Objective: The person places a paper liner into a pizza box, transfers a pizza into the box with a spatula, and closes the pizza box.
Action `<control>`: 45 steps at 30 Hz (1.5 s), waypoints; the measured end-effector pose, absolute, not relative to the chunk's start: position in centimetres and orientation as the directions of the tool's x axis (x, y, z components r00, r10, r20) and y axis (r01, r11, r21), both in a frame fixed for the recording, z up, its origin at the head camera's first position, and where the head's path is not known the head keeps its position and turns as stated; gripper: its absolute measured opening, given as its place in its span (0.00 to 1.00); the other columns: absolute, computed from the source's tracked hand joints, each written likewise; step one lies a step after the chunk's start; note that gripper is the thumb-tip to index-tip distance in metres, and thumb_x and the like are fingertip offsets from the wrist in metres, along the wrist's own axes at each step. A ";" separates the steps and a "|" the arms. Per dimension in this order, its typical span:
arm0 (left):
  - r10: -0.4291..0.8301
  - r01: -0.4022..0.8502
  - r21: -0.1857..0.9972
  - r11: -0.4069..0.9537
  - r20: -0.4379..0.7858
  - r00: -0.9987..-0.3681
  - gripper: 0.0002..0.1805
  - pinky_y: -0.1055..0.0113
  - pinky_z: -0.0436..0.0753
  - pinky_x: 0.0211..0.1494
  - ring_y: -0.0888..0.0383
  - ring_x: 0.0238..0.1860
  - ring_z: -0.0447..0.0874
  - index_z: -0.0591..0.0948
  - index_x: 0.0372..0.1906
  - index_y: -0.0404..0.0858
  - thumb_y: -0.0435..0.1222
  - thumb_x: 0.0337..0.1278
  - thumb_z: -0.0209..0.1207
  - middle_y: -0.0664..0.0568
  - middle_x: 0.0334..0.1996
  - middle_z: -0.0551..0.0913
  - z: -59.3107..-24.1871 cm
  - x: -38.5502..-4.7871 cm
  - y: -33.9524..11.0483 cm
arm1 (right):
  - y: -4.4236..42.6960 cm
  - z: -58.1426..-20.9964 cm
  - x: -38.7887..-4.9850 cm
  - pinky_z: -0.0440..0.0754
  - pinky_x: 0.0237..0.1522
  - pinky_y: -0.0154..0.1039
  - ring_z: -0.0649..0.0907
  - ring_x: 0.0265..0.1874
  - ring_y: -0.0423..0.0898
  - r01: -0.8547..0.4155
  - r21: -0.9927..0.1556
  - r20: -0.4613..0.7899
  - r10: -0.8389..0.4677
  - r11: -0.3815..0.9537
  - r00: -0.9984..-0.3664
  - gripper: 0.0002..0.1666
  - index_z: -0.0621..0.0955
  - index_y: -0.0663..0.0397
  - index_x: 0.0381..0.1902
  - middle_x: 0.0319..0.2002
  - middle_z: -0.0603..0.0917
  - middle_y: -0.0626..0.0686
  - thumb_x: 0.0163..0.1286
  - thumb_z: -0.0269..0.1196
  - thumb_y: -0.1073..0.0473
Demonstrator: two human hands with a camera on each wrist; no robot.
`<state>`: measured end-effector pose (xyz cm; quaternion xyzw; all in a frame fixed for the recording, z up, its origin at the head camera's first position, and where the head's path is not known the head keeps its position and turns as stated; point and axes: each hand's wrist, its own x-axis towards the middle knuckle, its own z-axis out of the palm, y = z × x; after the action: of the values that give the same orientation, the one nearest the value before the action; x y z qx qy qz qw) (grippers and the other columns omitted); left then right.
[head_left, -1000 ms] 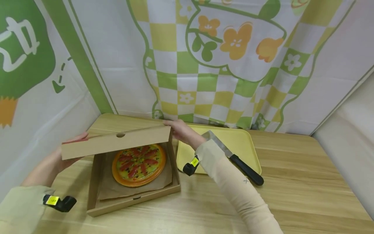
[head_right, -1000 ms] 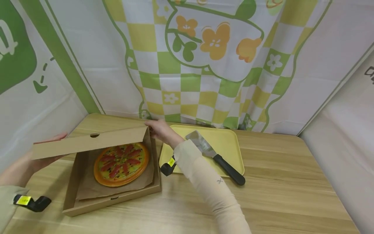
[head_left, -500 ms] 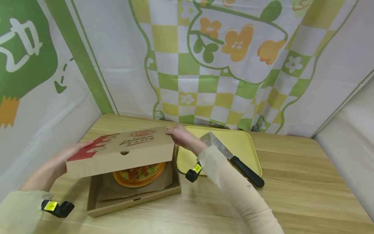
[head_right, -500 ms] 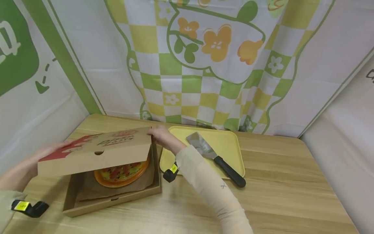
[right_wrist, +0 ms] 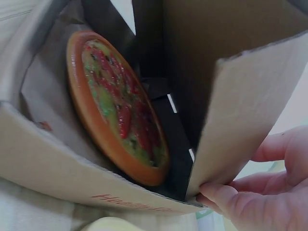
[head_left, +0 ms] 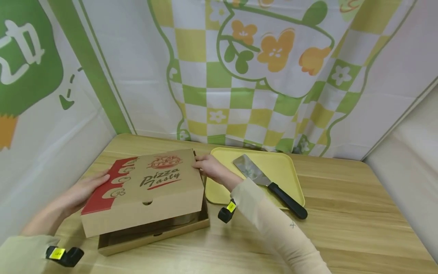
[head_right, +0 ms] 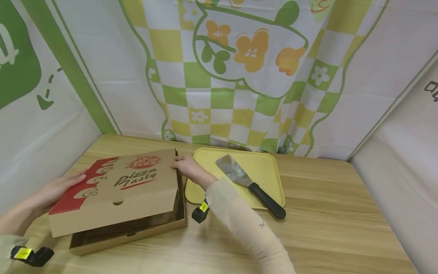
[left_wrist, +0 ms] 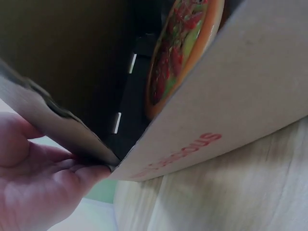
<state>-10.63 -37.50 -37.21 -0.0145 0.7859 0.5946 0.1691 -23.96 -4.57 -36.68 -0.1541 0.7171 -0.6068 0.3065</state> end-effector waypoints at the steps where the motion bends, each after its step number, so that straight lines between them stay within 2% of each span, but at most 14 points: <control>1: 0.158 -0.222 0.924 0.311 -0.280 -0.947 0.38 0.63 0.83 0.35 0.63 0.35 0.82 0.29 0.66 0.25 0.45 0.71 0.33 0.43 0.44 0.78 -37.4 -10.5 -37.4 | -4.6 -36.8 -23.9 0.68 0.60 0.45 0.69 0.59 0.53 0.136 -0.962 -0.255 -0.588 0.238 -0.768 0.29 0.58 0.71 0.65 0.64 0.62 0.65 0.69 0.49 0.66; 4: 0.117 -0.197 0.908 0.370 -0.256 -0.960 0.37 0.67 0.82 0.37 0.71 0.38 0.77 0.30 0.66 0.26 0.45 0.71 0.34 0.24 0.58 0.60 -38.0 -10.1 -37.0 | -4.5 -37.2 -23.6 0.71 0.57 0.43 0.72 0.54 0.51 0.081 -0.949 -0.251 -0.579 0.304 -0.775 0.30 0.58 0.69 0.66 0.65 0.62 0.63 0.68 0.50 0.65; 6: 0.108 -0.168 0.895 0.413 -0.231 -0.967 0.37 0.73 0.80 0.39 0.65 0.46 0.73 0.31 0.66 0.26 0.45 0.71 0.35 0.21 0.63 0.44 -38.3 -10.0 -36.8 | -4.4 -37.4 -23.5 0.72 0.56 0.42 0.73 0.54 0.50 0.036 -0.940 -0.237 -0.575 0.339 -0.783 0.30 0.58 0.69 0.66 0.65 0.62 0.63 0.68 0.51 0.64; 8: 0.101 -0.147 0.886 0.439 -0.212 -0.972 0.37 0.80 0.75 0.40 0.53 0.56 0.65 0.33 0.67 0.25 0.44 0.71 0.37 0.22 0.64 0.39 -38.6 -9.9 -36.6 | -4.3 -37.6 -23.2 0.71 0.57 0.43 0.70 0.58 0.51 -0.005 -0.929 -0.222 -0.568 0.371 -0.792 0.30 0.59 0.68 0.65 0.64 0.63 0.63 0.68 0.51 0.64; 11: 0.098 -0.116 0.880 0.461 -0.180 -0.979 0.37 0.86 0.69 0.40 0.33 0.60 0.47 0.34 0.67 0.24 0.43 0.70 0.38 0.22 0.65 0.38 -38.9 -9.9 -36.3 | -4.3 -37.6 -22.8 0.67 0.60 0.44 0.64 0.63 0.53 -0.081 -0.900 -0.193 -0.558 0.428 -0.807 0.30 0.59 0.67 0.65 0.65 0.62 0.62 0.68 0.52 0.64; 18: 0.104 -0.085 0.869 0.488 -0.154 -0.983 0.38 0.89 0.64 0.41 0.31 0.63 0.42 0.37 0.67 0.24 0.42 0.69 0.42 0.24 0.65 0.39 -38.7 -9.4 -36.1 | -4.0 -37.3 -21.6 0.71 0.58 0.44 0.69 0.60 0.54 -0.291 -0.783 -0.102 -0.575 0.550 -0.812 0.28 0.63 0.68 0.63 0.61 0.68 0.63 0.68 0.53 0.62; 21: 0.108 -0.088 0.849 0.521 -0.168 -0.980 0.39 0.90 0.61 0.40 0.30 0.64 0.40 0.39 0.68 0.25 0.43 0.67 0.45 0.25 0.66 0.39 -38.3 -8.7 -36.1 | -3.4 -37.0 -21.0 0.70 0.58 0.44 0.69 0.59 0.55 -0.315 -0.769 -0.107 -0.598 0.556 -0.794 0.28 0.65 0.67 0.63 0.60 0.69 0.63 0.68 0.54 0.61; 25: 0.124 -0.092 0.835 0.543 -0.188 -0.974 0.41 0.90 0.62 0.41 0.30 0.64 0.43 0.38 0.69 0.27 0.44 0.66 0.47 0.26 0.66 0.40 -37.8 -7.6 -36.0 | -2.7 -36.8 -20.3 0.69 0.59 0.45 0.69 0.60 0.55 -0.336 -0.761 -0.117 -0.628 0.554 -0.770 0.29 0.65 0.65 0.63 0.61 0.69 0.62 0.67 0.55 0.59; 28: 0.147 -0.090 0.843 0.530 -0.196 -0.969 0.42 0.91 0.62 0.44 0.33 0.65 0.43 0.36 0.69 0.28 0.43 0.66 0.48 0.28 0.67 0.40 -37.6 -6.8 -35.9 | -2.3 -36.6 -19.7 0.69 0.59 0.45 0.69 0.60 0.55 -0.356 -0.750 -0.120 -0.644 0.557 -0.756 0.30 0.65 0.64 0.64 0.61 0.69 0.62 0.67 0.55 0.57; 31: 0.164 -0.082 0.846 0.527 -0.195 -0.967 0.43 0.91 0.62 0.46 0.56 0.67 0.49 0.35 0.68 0.28 0.42 0.65 0.49 0.28 0.67 0.40 -37.5 -6.1 -35.7 | -2.0 -36.4 -19.1 0.69 0.59 0.45 0.69 0.60 0.54 -0.368 -0.742 -0.123 -0.653 0.561 -0.747 0.30 0.65 0.63 0.64 0.60 0.69 0.62 0.67 0.56 0.57; 33: 0.170 -0.075 0.846 0.528 -0.192 -0.967 0.44 0.90 0.64 0.46 0.74 0.62 0.53 0.36 0.68 0.27 0.41 0.64 0.51 0.28 0.67 0.42 -37.4 -5.7 -35.6 | -1.7 -36.2 -18.7 0.68 0.60 0.45 0.69 0.60 0.53 -0.383 -0.736 -0.121 -0.664 0.559 -0.738 0.30 0.65 0.63 0.64 0.60 0.69 0.62 0.67 0.56 0.57; 35: 0.177 -0.063 0.847 0.528 -0.182 -0.967 0.44 0.89 0.66 0.46 0.87 0.53 0.54 0.37 0.68 0.26 0.40 0.63 0.52 0.27 0.67 0.44 -37.4 -5.3 -35.6 | -1.4 -36.0 -18.3 0.68 0.60 0.45 0.69 0.60 0.53 -0.396 -0.733 -0.120 -0.678 0.553 -0.725 0.31 0.64 0.63 0.64 0.61 0.69 0.61 0.67 0.56 0.56; 40: 0.226 -0.022 0.874 0.486 -0.150 -0.963 0.44 0.84 0.71 0.46 0.88 0.50 0.58 0.37 0.68 0.26 0.34 0.61 0.53 0.24 0.65 0.46 -37.5 -4.3 -35.5 | -0.7 -35.9 -17.5 0.68 0.60 0.41 0.67 0.61 0.51 -0.444 -0.731 -0.112 -0.733 0.519 -0.671 0.36 0.62 0.65 0.65 0.63 0.67 0.61 0.64 0.59 0.53; 45: 0.288 0.037 0.894 0.446 -0.104 -0.952 0.49 0.85 0.71 0.47 0.89 0.52 0.56 0.34 0.66 0.22 0.28 0.54 0.57 0.19 0.63 0.42 -37.8 -3.6 -35.5 | -0.3 -35.9 -16.8 0.65 0.62 0.38 0.63 0.64 0.49 -0.477 -0.711 -0.128 -0.762 0.517 -0.634 0.48 0.60 0.62 0.67 0.65 0.62 0.58 0.54 0.68 0.49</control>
<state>-3.62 -35.55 -37.81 0.0967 0.8415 0.5175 0.1211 -16.77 -0.27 -35.91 -0.3676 0.8429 -0.3265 0.2185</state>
